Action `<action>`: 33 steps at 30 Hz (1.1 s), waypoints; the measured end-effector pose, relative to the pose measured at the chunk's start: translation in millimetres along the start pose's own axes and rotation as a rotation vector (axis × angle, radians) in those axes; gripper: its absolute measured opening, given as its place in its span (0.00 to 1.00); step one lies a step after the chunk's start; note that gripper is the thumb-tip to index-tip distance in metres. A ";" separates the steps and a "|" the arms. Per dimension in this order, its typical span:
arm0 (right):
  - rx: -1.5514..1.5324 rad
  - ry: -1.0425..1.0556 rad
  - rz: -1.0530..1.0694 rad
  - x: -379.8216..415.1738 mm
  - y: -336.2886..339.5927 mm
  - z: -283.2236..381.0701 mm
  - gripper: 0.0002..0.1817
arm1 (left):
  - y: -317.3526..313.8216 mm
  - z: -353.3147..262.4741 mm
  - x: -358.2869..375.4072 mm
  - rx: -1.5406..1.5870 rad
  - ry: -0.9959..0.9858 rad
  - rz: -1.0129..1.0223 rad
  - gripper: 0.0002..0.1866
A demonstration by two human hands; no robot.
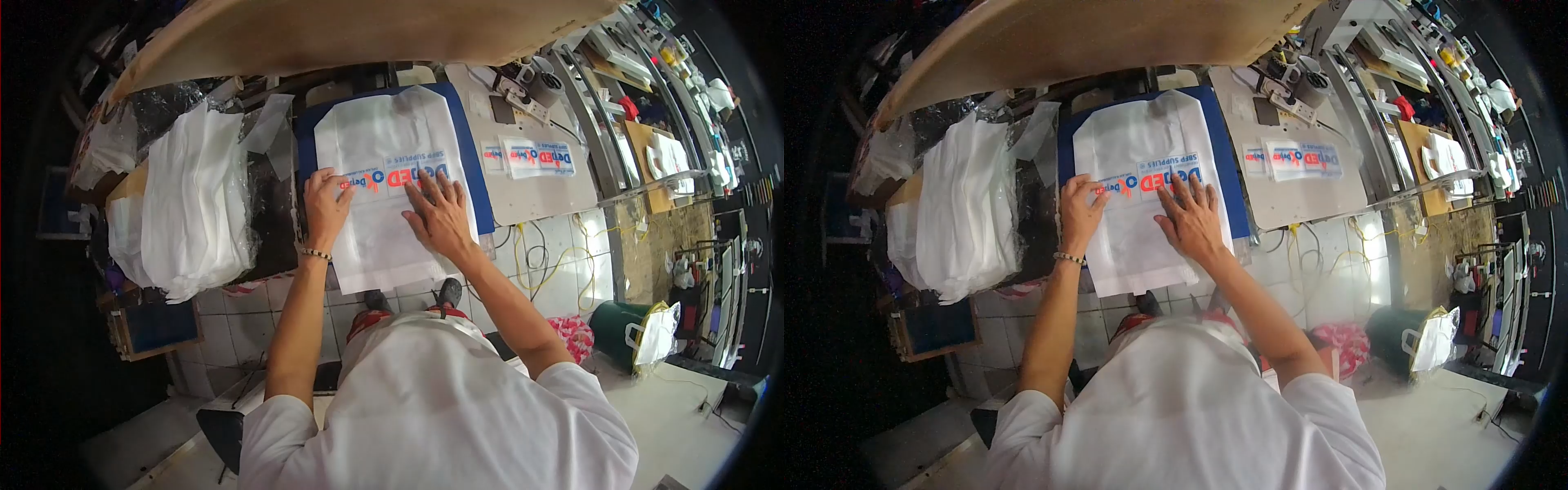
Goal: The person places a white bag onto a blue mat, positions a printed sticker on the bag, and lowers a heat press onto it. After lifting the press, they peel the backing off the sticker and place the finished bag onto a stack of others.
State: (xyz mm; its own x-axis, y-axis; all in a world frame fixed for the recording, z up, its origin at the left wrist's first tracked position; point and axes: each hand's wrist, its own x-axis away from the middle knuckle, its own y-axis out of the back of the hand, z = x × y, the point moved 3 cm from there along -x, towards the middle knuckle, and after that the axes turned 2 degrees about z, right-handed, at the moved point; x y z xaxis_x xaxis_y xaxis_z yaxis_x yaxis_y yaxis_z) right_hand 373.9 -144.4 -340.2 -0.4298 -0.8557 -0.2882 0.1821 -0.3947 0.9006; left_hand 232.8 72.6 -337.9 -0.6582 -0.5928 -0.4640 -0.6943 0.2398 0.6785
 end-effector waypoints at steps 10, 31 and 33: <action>-0.069 0.008 -0.012 -0.5 -1.5 -3.7 0.31 | -4.5 4.6 8.1 0.026 -0.019 -0.017 0.13; -0.354 0.223 -0.043 48.1 26.9 58.1 0.21 | 287.0 -252.6 -138.6 0.105 -0.912 0.611 0.19; -0.426 0.252 -0.026 49.3 33.6 59.0 0.17 | 318.6 -299.4 -190.5 -0.091 -1.019 0.081 0.25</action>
State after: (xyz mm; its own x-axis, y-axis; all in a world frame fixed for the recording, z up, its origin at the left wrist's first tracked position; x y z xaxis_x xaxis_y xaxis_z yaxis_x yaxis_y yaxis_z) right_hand 306.6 -180.2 -304.9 -0.2216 -0.8771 -0.4260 0.5423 -0.4740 0.6938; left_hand 224.1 31.8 137.1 -0.6659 0.3669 -0.6495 -0.6401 0.1661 0.7501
